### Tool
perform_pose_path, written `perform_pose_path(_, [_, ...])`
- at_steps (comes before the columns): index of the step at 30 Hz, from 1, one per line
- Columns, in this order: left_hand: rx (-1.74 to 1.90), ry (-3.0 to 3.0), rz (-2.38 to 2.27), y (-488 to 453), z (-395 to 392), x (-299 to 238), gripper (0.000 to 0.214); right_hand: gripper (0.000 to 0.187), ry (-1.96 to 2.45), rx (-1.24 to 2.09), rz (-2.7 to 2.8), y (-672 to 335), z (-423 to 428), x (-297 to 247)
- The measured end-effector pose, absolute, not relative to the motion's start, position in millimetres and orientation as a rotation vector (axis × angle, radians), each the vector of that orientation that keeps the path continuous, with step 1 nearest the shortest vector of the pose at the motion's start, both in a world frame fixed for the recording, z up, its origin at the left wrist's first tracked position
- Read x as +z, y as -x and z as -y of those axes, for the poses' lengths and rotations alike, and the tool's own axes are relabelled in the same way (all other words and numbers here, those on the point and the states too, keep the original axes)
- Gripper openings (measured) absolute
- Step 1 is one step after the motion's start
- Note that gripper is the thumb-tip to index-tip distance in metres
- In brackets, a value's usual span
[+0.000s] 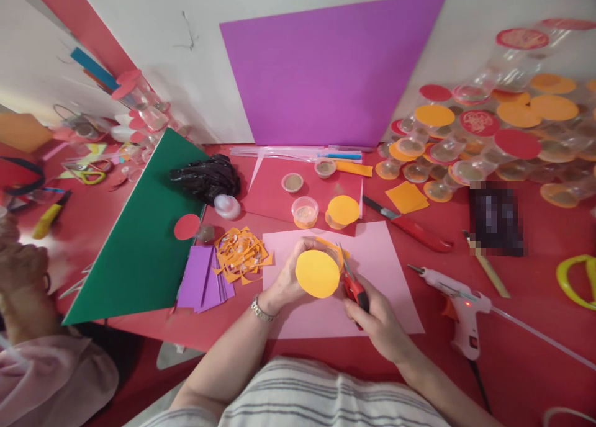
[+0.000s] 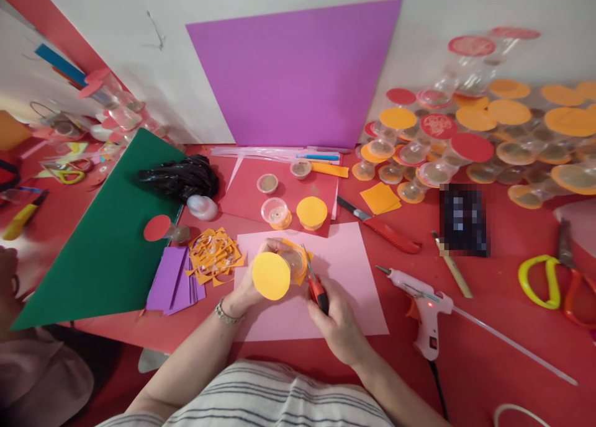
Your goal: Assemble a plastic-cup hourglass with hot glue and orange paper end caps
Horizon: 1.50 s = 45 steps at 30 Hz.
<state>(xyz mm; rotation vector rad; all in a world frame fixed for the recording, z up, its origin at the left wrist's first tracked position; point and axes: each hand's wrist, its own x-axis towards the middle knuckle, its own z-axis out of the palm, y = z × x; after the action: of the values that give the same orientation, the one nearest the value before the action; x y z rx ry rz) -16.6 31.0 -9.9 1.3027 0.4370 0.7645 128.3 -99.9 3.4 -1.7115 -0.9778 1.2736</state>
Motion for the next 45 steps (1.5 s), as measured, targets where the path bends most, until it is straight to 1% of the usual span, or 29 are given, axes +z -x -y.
perform_pose_path(13, [0.778, -1.395, -0.392, 18.0, -33.6, -6.0, 0.056, 0.027, 1.722, 1.34, 0.948, -129.4, 100.2, 4.7])
perform_pose_path(18, [0.788, -1.402, -0.371, 18.0, -34.6, -5.5, 0.058, 0.02, 1.708, 1.314, 0.98, -129.9, 100.9, 4.4])
perform_pose_path(22, [0.786, -1.365, -0.306, 15.6, -34.8, 0.4, 0.053, 0.02, 1.7, 1.268, 0.996, -129.6, 102.3, 2.9])
perform_pose_path(33, [0.723, -1.32, -0.209, 11.9, -33.3, 9.2, 0.051, 0.017, 1.714, 1.237, 0.983, -130.9, 103.6, 4.2])
perform_pose_path(37, [0.704, -1.387, -0.243, 17.5, -36.3, 10.1, 0.051, 0.015, 1.706, 1.255, 0.982, -131.3, 103.6, 6.6])
perform_pose_path(45, [0.668, -1.578, -0.308, 26.5, -41.5, 6.7, 0.048, 0.019, 1.731, 1.305, 0.997, -132.6, 107.6, 5.9])
